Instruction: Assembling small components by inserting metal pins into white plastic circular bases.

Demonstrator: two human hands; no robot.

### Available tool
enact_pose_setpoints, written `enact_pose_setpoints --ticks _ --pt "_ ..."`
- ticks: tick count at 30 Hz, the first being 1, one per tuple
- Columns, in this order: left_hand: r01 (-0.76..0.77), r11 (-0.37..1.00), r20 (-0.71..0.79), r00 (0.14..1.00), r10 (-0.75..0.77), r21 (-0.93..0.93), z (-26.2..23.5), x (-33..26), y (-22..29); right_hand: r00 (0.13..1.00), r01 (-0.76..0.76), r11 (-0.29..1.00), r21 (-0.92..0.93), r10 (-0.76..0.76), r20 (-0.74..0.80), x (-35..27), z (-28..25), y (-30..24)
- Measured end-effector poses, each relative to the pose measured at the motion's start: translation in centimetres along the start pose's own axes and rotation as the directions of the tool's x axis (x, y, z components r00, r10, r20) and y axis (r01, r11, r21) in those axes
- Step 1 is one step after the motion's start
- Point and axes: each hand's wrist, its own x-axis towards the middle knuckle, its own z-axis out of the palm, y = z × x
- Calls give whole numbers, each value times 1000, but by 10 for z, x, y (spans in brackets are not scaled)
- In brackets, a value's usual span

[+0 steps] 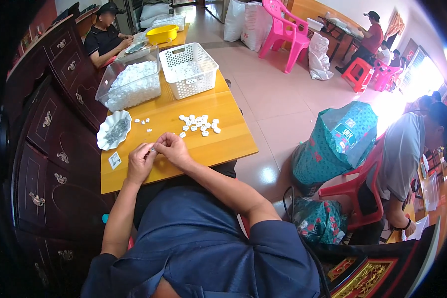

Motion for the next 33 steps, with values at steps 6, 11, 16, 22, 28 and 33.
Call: enact_pose_setpoints --ticks 6,11,16,22,28,33 --pt "-13 1000 14 1000 13 19 0 0 -2 1000 28 993 -117 -27 6 2 -3 1" --pt "80 995 36 996 -78 -62 4 1 4 994 90 949 -302 -105 -34 9 -15 -4" --pt "144 987 4 990 -144 -65 0 -5 -4 927 165 726 -668 -346 -147 10 -23 -30" --pt "97 991 44 995 -94 -90 6 -3 -9 867 258 462 -849 -498 -8 12 -45 -38" --pt "111 991 44 993 -108 -78 5 -4 -9 872 247 295 -923 -483 78 12 -53 -32" --pt "106 992 49 993 -103 -71 4 -3 -7 886 213 281 -936 -459 64 12 -54 -30"
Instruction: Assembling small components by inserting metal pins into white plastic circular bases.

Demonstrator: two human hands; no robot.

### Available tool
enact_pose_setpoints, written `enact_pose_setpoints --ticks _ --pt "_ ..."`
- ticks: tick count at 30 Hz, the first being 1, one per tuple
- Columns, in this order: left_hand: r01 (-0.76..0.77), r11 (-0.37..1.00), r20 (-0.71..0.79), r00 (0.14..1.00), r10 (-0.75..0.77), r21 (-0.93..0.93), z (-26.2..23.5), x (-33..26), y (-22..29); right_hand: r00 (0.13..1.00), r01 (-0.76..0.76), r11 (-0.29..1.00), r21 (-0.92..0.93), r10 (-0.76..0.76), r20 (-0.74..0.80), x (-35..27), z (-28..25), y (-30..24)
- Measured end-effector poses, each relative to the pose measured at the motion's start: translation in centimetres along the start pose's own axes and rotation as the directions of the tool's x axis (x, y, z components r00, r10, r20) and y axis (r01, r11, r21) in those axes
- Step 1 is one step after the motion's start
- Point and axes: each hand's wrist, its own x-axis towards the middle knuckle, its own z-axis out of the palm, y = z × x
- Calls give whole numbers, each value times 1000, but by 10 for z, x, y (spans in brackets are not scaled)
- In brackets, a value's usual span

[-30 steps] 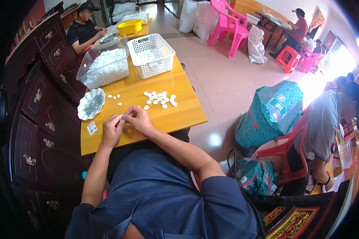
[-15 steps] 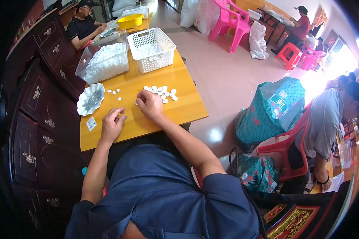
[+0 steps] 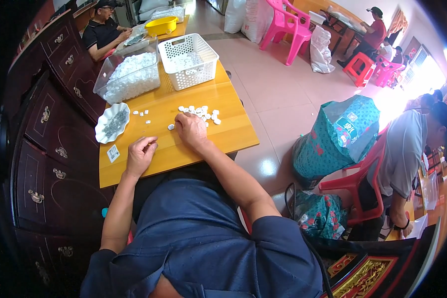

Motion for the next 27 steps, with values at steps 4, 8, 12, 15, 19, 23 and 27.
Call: enact_pose_setpoints --ticks 4,8,12,15,19,23,27 --pt "-5 1000 5 1000 5 9 0 0 -1 1000 13 1000 -15 -13 21 1 1 2" --pt "0 1000 5 1000 0 3 -1 0 -1 999 4 999 -32 -2 42 0 2 2" --pt "-14 1000 3 1000 14 11 0 0 -4 999 -6 998 -66 9 45 0 2 3" --pt "-10 1000 11 1000 10 7 0 -1 -4 996 -50 994 -102 57 63 0 3 5" --pt "-20 1000 0 1000 20 12 0 -1 -4 998 -50 988 -146 54 27 -1 5 7" --pt "3 1000 -24 1000 -3 3 -4 2 -11 993 71 990 -122 -82 -84 -2 0 3" --pt "89 996 -160 983 -89 -12 -21 10 -26 966 238 971 3 -237 -104 -1 -2 -16"
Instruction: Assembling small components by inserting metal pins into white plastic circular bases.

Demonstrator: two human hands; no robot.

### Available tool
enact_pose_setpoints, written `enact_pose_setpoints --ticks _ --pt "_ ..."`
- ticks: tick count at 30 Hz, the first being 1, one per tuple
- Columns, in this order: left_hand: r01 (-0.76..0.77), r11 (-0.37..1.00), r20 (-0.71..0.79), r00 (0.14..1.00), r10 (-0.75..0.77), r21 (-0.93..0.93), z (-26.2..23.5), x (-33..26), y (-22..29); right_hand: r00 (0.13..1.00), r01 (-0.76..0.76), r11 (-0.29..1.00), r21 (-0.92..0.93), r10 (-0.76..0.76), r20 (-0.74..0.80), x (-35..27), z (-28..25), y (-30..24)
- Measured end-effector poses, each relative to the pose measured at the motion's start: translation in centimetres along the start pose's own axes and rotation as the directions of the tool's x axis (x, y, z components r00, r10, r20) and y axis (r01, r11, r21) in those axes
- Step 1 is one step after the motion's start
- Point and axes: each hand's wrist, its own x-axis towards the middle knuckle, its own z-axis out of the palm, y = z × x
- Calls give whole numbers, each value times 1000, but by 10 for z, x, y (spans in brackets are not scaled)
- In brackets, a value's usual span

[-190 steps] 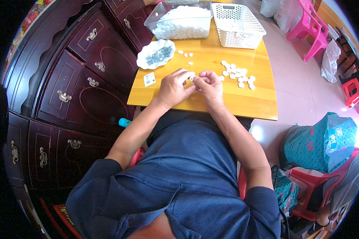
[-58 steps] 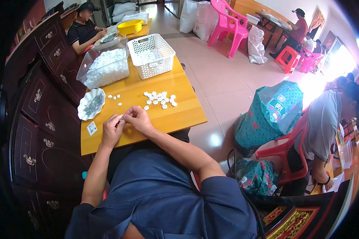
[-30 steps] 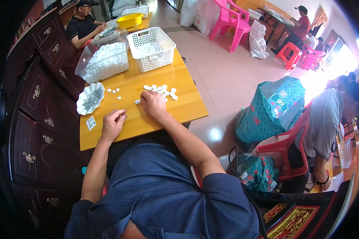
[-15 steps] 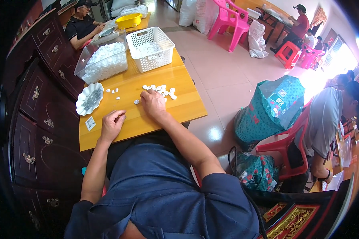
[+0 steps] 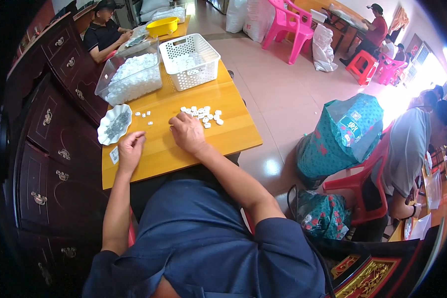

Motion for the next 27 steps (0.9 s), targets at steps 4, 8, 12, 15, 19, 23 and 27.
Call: enact_pose_setpoints --ticks 4,8,12,15,19,23,27 --pt "24 996 -30 999 -21 87 -28 22 -17 998 -1 995 97 -5 65 -6 12 -24" --pt "-17 980 23 1000 13 197 -63 39 -37 994 -25 976 217 2 106 -17 32 -37" --pt "-50 952 22 999 45 303 -70 59 -59 986 -54 983 173 25 166 -19 22 -28" --pt "6 866 10 1000 -12 499 -81 67 -78 977 -99 980 172 63 203 -17 15 -29" --pt "104 785 5 991 -135 610 -94 70 -91 968 -133 971 199 84 236 -14 15 -36" --pt "135 701 65 966 -251 700 -92 79 -98 963 -147 970 191 97 250 -14 18 -35" --pt "148 656 148 916 -374 740 -84 90 -103 965 -132 977 168 87 249 -12 16 -36"
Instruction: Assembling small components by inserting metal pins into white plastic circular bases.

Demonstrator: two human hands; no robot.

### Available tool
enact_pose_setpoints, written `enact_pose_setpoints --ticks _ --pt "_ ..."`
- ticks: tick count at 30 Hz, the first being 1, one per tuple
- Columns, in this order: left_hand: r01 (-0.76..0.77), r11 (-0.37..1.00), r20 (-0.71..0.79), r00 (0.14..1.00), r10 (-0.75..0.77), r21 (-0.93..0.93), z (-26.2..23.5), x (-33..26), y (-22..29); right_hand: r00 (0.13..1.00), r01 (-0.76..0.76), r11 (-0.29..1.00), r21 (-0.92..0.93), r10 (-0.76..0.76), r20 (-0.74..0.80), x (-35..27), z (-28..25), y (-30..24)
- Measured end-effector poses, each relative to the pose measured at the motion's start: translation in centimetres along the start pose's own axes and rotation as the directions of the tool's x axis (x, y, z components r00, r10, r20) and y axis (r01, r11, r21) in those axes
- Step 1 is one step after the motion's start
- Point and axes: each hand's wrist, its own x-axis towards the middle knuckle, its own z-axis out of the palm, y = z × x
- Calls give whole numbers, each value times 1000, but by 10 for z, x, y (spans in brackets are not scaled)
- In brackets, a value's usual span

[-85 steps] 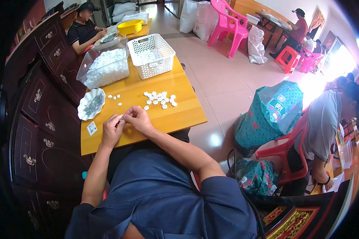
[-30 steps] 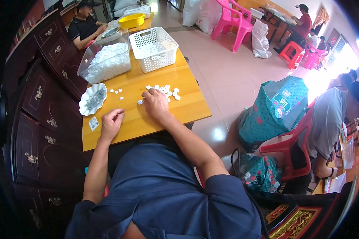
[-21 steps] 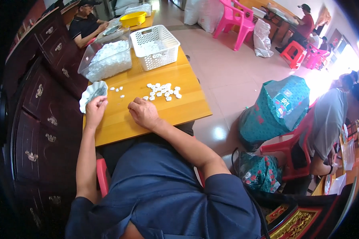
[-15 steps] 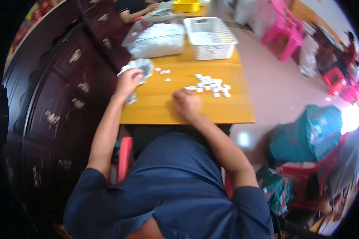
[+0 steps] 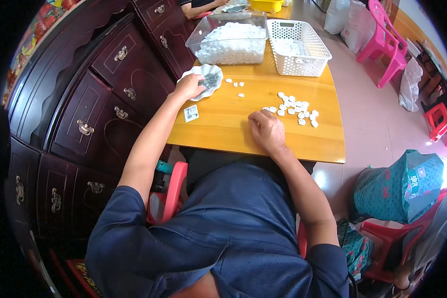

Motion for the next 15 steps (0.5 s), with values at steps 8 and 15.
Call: enact_pose_setpoints --ticks 8,15 --pt "-67 998 -82 994 67 2 14 5 -3 999 -22 1000 22 21 46 4 0 -4" --pt "-126 992 -123 984 129 32 12 2 -6 985 125 984 -130 -107 135 52 32 14"
